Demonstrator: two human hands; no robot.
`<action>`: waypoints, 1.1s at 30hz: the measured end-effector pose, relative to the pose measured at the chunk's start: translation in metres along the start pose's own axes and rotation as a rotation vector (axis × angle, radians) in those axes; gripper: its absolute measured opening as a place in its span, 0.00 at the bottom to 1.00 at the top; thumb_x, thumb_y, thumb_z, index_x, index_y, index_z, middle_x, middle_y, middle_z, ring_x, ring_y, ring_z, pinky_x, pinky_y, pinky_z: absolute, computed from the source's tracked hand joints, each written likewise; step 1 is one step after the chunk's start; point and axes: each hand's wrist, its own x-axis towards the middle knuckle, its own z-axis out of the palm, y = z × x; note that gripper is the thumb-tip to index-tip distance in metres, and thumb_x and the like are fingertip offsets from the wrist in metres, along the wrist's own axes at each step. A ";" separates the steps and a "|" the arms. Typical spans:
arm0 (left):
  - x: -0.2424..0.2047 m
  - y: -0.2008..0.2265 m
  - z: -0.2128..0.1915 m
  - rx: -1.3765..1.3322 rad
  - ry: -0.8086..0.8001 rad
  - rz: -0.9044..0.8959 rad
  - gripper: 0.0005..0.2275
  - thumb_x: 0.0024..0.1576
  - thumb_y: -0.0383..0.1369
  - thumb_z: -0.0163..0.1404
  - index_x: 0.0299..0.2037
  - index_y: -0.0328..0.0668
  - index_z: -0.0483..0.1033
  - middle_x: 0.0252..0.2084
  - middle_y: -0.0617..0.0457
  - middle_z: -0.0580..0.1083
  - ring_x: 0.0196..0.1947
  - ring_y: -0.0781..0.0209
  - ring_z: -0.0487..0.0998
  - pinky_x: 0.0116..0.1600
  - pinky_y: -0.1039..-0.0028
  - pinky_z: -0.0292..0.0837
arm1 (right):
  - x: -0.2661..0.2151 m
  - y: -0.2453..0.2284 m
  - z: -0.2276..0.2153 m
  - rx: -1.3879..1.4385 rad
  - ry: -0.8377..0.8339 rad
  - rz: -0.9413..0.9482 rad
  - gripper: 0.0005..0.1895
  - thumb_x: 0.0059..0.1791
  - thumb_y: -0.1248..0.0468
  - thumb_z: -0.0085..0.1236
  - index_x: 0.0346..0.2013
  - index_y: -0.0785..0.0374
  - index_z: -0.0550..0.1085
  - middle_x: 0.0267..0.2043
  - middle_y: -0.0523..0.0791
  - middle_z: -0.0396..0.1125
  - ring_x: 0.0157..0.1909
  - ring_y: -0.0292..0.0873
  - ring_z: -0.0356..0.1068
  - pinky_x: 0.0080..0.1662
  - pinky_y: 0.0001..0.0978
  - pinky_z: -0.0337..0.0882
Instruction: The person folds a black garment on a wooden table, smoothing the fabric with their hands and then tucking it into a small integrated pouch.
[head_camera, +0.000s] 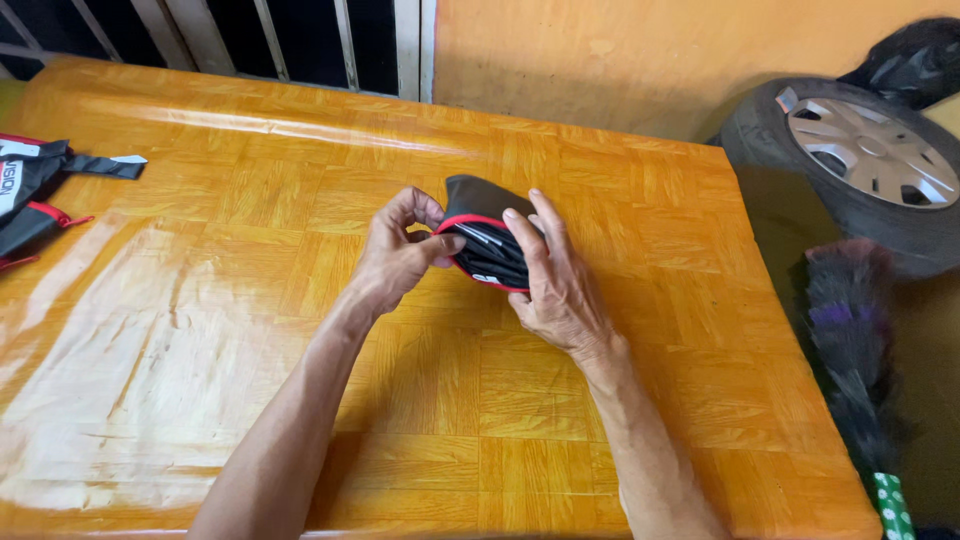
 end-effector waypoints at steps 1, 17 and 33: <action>0.000 0.006 -0.001 0.000 0.000 0.002 0.13 0.47 0.19 0.62 0.39 0.33 0.72 0.34 0.49 0.68 0.29 0.61 0.80 0.33 0.77 0.84 | -0.002 0.005 0.000 -0.001 0.001 -0.002 0.54 0.35 0.77 0.66 0.73 0.56 0.54 0.75 0.61 0.43 0.66 0.68 0.63 0.60 0.58 0.70; -0.025 0.065 -0.003 -0.254 -0.041 -0.113 0.22 0.47 0.22 0.62 0.54 0.24 0.77 0.39 0.42 0.76 0.25 0.63 0.81 0.33 0.79 0.86 | 0.015 -0.034 -0.045 -0.011 0.122 -0.229 0.28 0.44 0.67 0.60 0.60 0.56 0.75 0.63 0.45 0.68 0.52 0.51 0.73 0.53 0.42 0.74; -0.008 0.004 -0.001 -0.340 -0.285 0.073 0.21 0.46 0.23 0.66 0.52 0.33 0.79 0.42 0.47 0.81 0.41 0.65 0.82 0.46 0.76 0.81 | 0.037 -0.072 -0.083 0.053 -0.140 -0.120 0.24 0.49 0.63 0.60 0.60 0.60 0.72 0.68 0.52 0.65 0.60 0.62 0.69 0.57 0.56 0.69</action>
